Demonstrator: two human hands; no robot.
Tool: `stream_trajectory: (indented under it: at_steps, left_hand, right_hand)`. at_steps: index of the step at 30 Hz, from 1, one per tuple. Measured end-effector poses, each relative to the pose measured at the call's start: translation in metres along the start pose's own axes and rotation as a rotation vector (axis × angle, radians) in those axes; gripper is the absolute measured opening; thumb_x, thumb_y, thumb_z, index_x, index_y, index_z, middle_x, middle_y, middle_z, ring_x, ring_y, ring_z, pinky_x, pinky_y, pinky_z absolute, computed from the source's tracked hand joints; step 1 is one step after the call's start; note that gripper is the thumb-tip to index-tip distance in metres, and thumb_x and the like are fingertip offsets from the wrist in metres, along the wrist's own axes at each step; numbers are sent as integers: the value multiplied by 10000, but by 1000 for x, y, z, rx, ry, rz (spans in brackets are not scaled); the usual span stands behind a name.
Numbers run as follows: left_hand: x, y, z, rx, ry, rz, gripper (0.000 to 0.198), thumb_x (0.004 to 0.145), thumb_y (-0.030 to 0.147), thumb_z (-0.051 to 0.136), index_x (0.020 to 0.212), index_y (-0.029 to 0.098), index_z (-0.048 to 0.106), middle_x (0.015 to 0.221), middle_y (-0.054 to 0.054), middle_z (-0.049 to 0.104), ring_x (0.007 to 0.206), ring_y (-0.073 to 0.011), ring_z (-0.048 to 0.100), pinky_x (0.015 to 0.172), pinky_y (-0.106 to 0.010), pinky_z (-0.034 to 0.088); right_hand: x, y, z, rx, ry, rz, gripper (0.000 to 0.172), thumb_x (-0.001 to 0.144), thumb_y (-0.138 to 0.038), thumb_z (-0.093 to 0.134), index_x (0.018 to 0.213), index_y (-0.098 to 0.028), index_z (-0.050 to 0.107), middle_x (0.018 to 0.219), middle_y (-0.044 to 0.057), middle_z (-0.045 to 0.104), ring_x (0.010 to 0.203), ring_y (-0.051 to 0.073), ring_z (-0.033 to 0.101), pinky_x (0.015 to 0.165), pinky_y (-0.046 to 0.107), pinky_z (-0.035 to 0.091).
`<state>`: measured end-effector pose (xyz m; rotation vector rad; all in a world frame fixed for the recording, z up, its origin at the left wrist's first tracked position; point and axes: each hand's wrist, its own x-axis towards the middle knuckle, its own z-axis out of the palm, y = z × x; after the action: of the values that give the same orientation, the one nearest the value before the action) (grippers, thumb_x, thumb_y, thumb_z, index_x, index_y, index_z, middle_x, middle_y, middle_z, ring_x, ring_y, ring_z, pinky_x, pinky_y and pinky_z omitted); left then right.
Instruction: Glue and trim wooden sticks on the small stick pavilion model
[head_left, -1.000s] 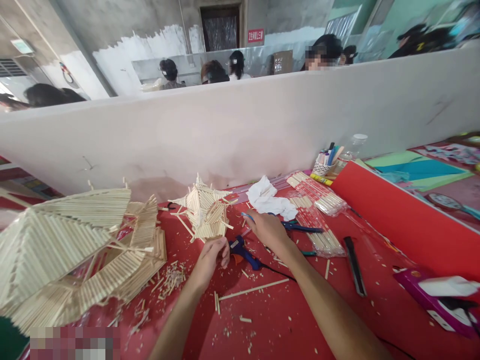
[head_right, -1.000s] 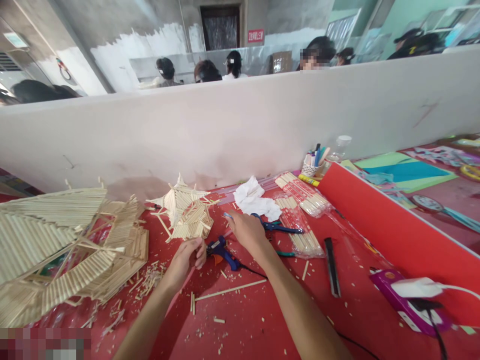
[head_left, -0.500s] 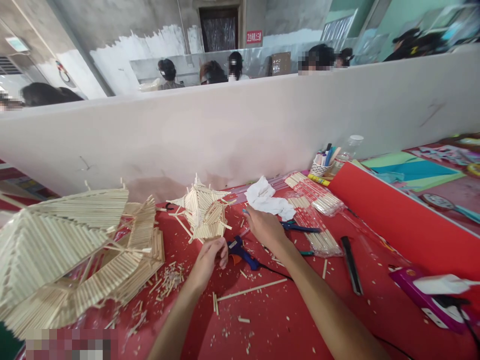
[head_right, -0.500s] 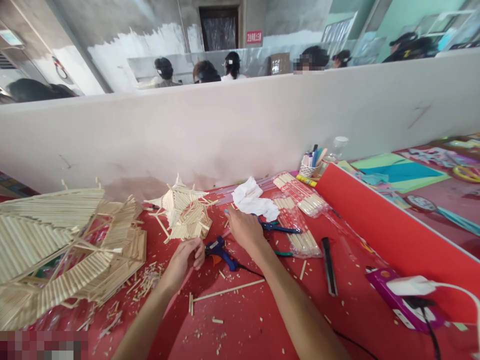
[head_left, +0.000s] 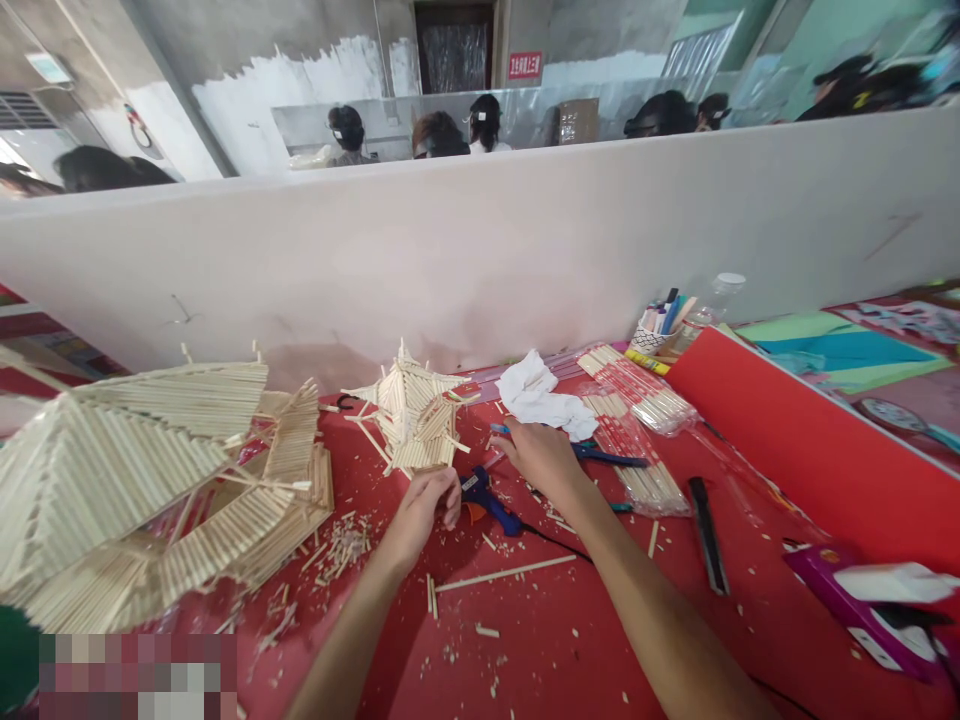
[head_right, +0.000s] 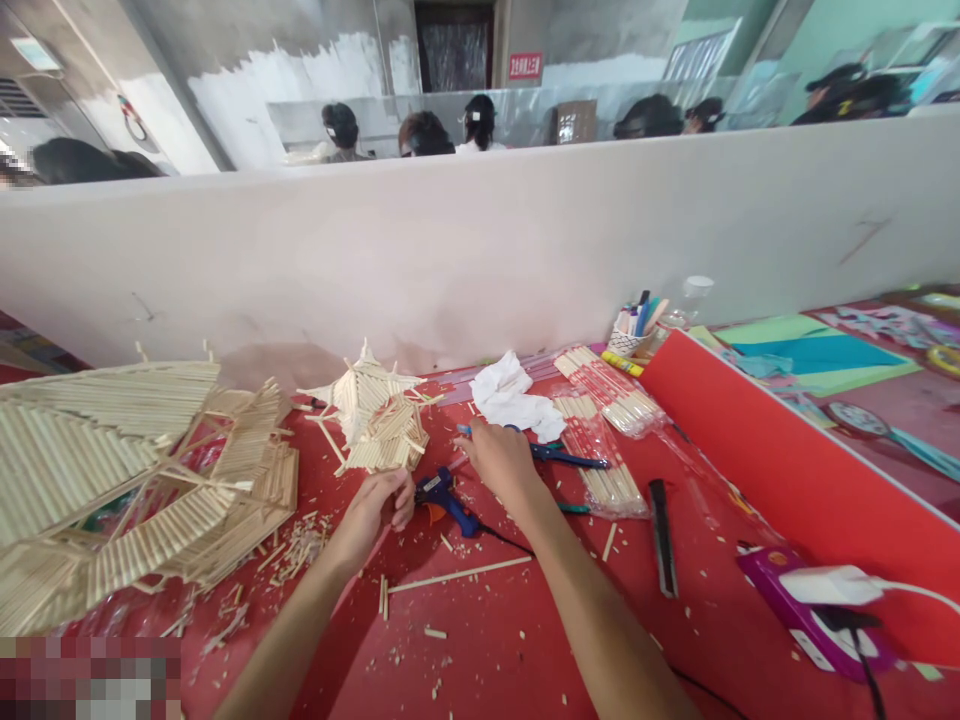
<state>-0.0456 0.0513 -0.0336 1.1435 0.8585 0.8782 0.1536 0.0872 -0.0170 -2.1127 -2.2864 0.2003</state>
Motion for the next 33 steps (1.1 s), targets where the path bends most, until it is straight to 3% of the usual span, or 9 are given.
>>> stream_trajectory:
  at_steps: [4,7,10,12,16,18,25,28,33]
  left_hand:
    - [-1,1,1,15,1,8,432,878,513,554,594,204,451,499,44,418,466,-103,392,524,-267,308]
    - [-1,2,1,23,1,20,429,868,515,558,593,206,448,501,43,422,466,-104,397,528,-269,315]
    - [-1,2,1,28,4,16,428,856,527,557,593,208,444,500,45,416,468,-106,392,525,-269,316]
    - [-1,1,1,21,3,8,429,850,534,554,592,210,440,498,47,410,468,-106,383,522,-268,315]
    - [-1,0,1,1,2,1,426,848,530,549,589,210,440,496,49,408,467,-104,375,522,-265,313]
    - [-1,0,1,2,6,-1,434,849,541,548,589,210,439,492,48,410,464,-104,374,521,-266,310]
    - [0,-1,1,-4,4,1,438,866,537,540,594,211,431,496,46,413,461,-105,376,516,-266,303]
    - [0,-1,1,-14,3,5,433,872,523,539,595,209,429,501,48,411,460,-103,376,520,-266,305]
    - [0,0,1,-3,13,-8,429,866,521,541,593,208,436,503,44,415,468,-105,381,522,-265,304]
  right_hand:
    - [-4,1,-2,1,-30,16,477,1053,-410,374,1381,-78,473,1048,222,733,983,339,711,780,356,467]
    - [-10,7,-9,36,-65,-28,530,1014,-222,407,1510,-54,327,1064,222,729,991,342,701,776,350,449]
    - [-16,17,-18,159,-133,-87,707,907,-52,424,1581,-117,221,1064,173,733,985,294,696,773,314,434]
    - [-17,24,-24,282,-130,-121,731,892,-32,412,1585,-203,257,1068,128,733,992,255,687,793,297,440]
    - [-15,33,-34,633,-88,-225,421,959,-157,417,1308,-239,638,911,54,729,815,191,683,749,290,493]
    - [-14,33,-37,864,-130,-277,320,970,-239,449,1151,-205,711,834,40,712,670,159,651,660,281,511]
    - [-18,21,-42,1504,-296,-448,353,965,-445,518,1161,-198,676,967,89,734,714,147,660,575,252,489]
    - [-20,15,-41,1573,-353,-489,379,924,-484,582,1167,-202,652,930,92,739,709,155,654,554,250,473]
    - [-19,1,-37,1526,-260,-473,365,906,-519,628,1076,-200,685,720,17,677,587,119,584,520,234,443]
